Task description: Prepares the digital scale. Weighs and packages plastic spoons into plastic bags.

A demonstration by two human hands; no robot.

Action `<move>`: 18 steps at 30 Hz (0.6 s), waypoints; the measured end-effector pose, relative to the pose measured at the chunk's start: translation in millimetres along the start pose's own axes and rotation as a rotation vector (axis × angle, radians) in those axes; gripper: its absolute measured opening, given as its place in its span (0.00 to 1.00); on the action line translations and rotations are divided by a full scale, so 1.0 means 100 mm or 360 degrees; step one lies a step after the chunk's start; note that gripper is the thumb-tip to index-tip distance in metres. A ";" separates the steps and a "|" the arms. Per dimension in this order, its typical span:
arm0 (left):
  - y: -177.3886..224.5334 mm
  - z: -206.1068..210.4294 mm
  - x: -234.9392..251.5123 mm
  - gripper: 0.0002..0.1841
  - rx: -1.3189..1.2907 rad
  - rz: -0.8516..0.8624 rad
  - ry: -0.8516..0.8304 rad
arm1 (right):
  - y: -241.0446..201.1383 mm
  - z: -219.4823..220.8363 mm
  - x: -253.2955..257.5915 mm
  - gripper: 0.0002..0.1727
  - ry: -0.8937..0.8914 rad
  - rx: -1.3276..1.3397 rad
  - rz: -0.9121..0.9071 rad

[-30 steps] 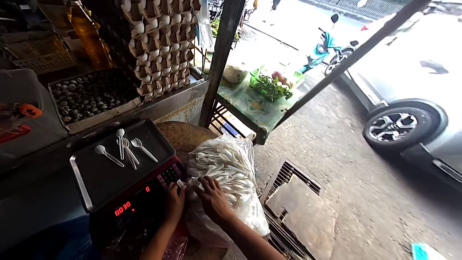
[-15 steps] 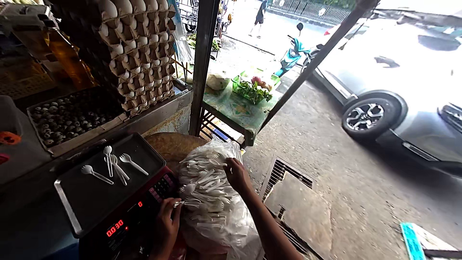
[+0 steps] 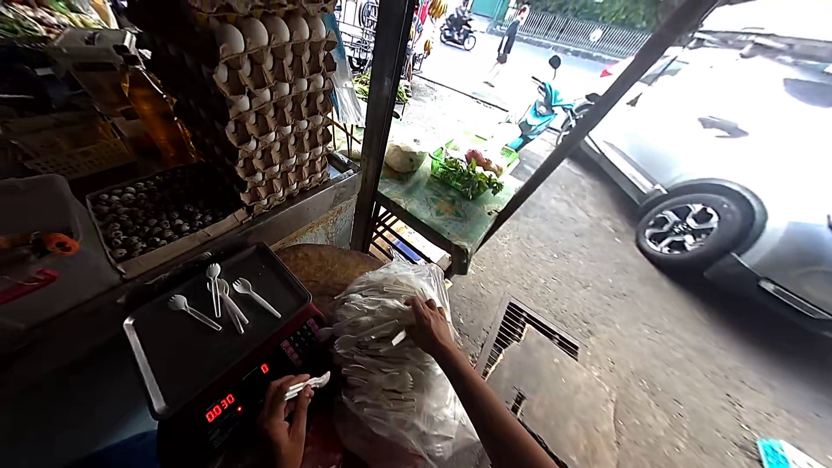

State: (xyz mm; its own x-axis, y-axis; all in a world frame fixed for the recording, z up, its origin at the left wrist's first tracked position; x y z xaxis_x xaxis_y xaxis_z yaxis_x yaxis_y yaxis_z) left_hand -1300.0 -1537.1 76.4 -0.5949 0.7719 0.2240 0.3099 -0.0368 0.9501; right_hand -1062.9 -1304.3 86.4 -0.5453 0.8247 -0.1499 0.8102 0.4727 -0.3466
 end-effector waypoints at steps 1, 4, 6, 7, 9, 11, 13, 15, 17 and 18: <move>-0.01 -0.03 -0.01 0.12 -0.0027 -0.0021 0.0008 | -0.01 0.02 0.00 0.33 0.0020 -0.0011 -0.0024; -0.06 -0.09 -0.02 0.11 -0.0084 -0.0033 0.0052 | 0.00 0.06 -0.05 0.27 0.0043 -0.0053 -0.0118; -0.10 -0.14 -0.05 0.12 -0.0106 -0.0059 0.0075 | -0.03 0.03 -0.11 0.26 0.0067 -0.0028 -0.0178; -0.11 -0.17 -0.07 0.12 -0.0113 -0.0084 0.0087 | -0.06 0.00 -0.14 0.26 0.0116 -0.0003 -0.0210; -0.14 -0.24 -0.10 0.13 -0.0135 -0.0120 0.0117 | -0.17 -0.08 -0.19 0.23 0.0291 0.0047 -0.0290; -0.16 -0.31 -0.11 0.12 -0.0154 -0.0142 0.0147 | -0.32 -0.21 -0.23 0.23 0.0398 0.0092 -0.0305; -0.17 -0.41 -0.11 0.13 -0.0198 -0.0183 0.0179 | -0.56 -0.35 -0.26 0.25 0.0445 0.0173 -0.0279; -0.16 -0.50 -0.09 0.12 -0.0264 -0.0262 0.0219 | -0.83 -0.45 -0.30 0.27 0.0423 0.0237 -0.0258; -0.14 -0.61 -0.06 0.12 -0.0296 -0.0358 0.0228 | -1.08 -0.48 -0.33 0.27 0.0267 0.0254 -0.0264; -0.12 -0.66 -0.04 0.12 -0.0292 -0.0410 0.0214 | -1.19 -0.47 -0.34 0.27 0.0154 0.0250 -0.0252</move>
State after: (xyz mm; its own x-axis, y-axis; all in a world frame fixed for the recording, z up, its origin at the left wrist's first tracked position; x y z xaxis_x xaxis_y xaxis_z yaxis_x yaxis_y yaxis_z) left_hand -1350.6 -1581.4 78.4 -0.7325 0.6806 -0.0132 0.0054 0.0252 0.9997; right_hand -1130.7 -1373.8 175.6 -0.6336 0.7736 0.0044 0.6687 0.5505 -0.4998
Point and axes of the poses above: each hand's wrist, its own x-axis towards the middle knuckle, its own z-axis out of the palm, y = z × x, the point moved 2 cm from there along x, towards the middle knuckle, and after that the axes turned 12 degrees about -z, right-handed, at the moved point
